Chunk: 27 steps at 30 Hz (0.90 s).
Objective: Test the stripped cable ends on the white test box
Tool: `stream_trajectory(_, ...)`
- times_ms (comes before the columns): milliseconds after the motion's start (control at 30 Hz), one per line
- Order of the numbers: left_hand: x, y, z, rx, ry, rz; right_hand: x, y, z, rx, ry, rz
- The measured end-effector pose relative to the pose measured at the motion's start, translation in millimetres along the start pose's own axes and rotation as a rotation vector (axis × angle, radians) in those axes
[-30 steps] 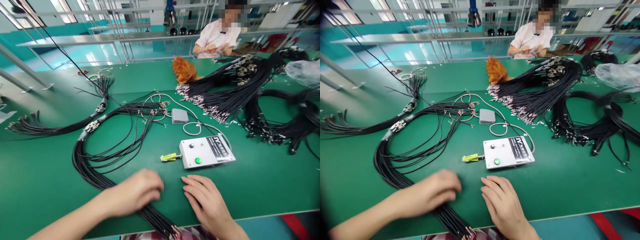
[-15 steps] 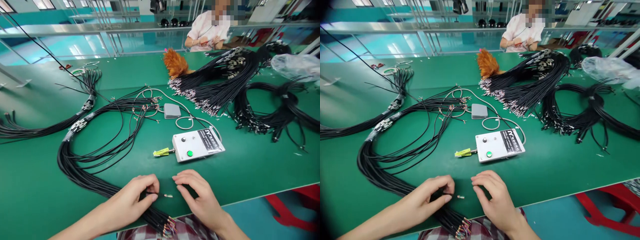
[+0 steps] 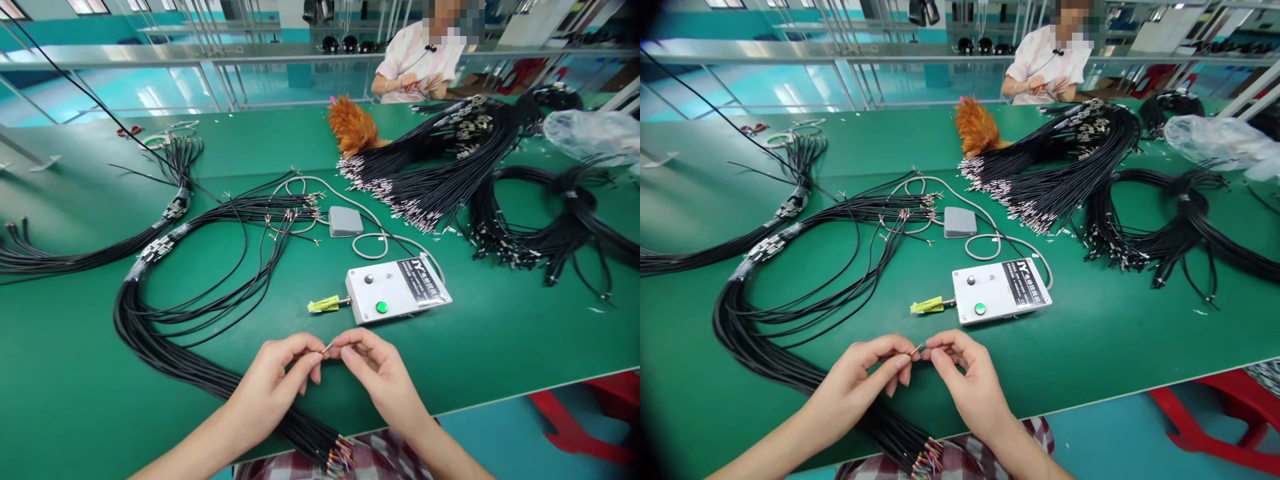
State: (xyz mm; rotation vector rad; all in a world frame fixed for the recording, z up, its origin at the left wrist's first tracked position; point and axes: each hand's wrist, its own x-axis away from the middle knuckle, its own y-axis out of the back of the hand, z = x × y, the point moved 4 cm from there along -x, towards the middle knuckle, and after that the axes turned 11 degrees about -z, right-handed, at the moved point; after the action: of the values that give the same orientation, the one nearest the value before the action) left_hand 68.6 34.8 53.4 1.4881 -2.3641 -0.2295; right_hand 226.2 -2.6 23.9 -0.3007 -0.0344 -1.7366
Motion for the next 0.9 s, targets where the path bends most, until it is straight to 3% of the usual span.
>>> stream_trajectory(533, -1.2, -1.9, 4.5, 0.085, 0.029, 0.002, -9.2, -11.9, 5.4, 0.072, 0.106, -0.042)
stream_trajectory(900, -3.2, -5.4, 5.0, 0.300, 0.122, -0.042, -3.3, -21.1, 4.1, 0.223, 0.315, -0.129)
